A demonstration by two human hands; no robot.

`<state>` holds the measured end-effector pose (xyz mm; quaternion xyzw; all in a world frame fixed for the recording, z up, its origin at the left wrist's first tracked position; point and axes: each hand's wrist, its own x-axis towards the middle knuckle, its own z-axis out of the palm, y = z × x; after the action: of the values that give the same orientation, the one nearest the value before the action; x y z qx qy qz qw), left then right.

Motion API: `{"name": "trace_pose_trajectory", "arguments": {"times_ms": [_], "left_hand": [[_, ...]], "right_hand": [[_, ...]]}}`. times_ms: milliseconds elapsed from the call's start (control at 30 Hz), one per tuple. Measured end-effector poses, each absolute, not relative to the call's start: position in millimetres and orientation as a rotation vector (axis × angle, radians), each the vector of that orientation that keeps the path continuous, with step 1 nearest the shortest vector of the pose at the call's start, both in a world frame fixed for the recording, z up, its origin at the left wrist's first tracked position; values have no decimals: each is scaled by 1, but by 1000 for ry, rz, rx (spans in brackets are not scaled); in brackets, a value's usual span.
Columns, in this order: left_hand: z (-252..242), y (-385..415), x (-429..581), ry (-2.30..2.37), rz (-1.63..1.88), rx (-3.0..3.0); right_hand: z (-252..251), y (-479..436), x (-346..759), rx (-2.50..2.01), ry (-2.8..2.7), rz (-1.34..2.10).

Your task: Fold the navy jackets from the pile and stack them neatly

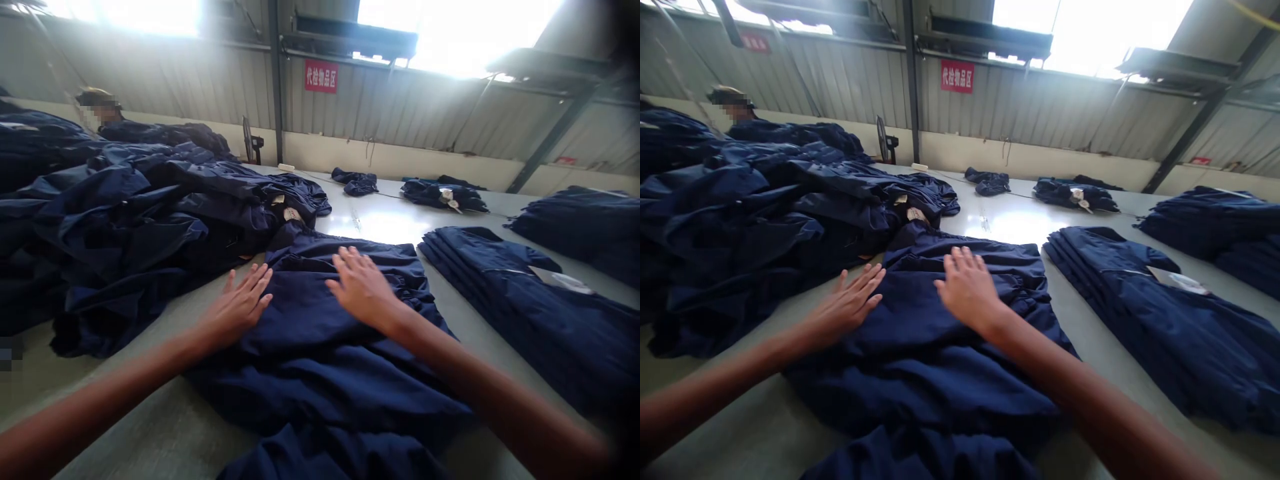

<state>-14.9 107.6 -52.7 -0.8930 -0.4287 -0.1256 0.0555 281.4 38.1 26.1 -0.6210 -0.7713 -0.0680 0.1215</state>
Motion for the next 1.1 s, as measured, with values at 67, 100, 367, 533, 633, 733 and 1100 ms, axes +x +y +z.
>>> {"name": "trace_pose_trajectory", "arguments": {"times_ms": [67,100,367,533,633,733,1100], "left_hand": [[-66,104,-18,-1372,-319,-2695],[-73,103,-19,-1407,-271,-2708],[-100,107,-23,-1471,-190,-2721],[-103,108,-24,-1471,-261,-2702],[-102,107,-24,-1485,-230,-2705],[-97,105,-23,-1481,-205,-2704],[-78,104,-22,-1496,-78,-2702]], "right_hand": [[17,51,228,-1655,-2265,-127],[6,57,206,-1625,-2266,-83],[-80,62,207,-1604,-2288,66],[-67,53,330,-1871,-2335,-137],[-67,44,393,-2061,-2292,-170],[-75,39,425,-2194,-2217,-134],[-90,42,434,-2146,-2129,53]]}}
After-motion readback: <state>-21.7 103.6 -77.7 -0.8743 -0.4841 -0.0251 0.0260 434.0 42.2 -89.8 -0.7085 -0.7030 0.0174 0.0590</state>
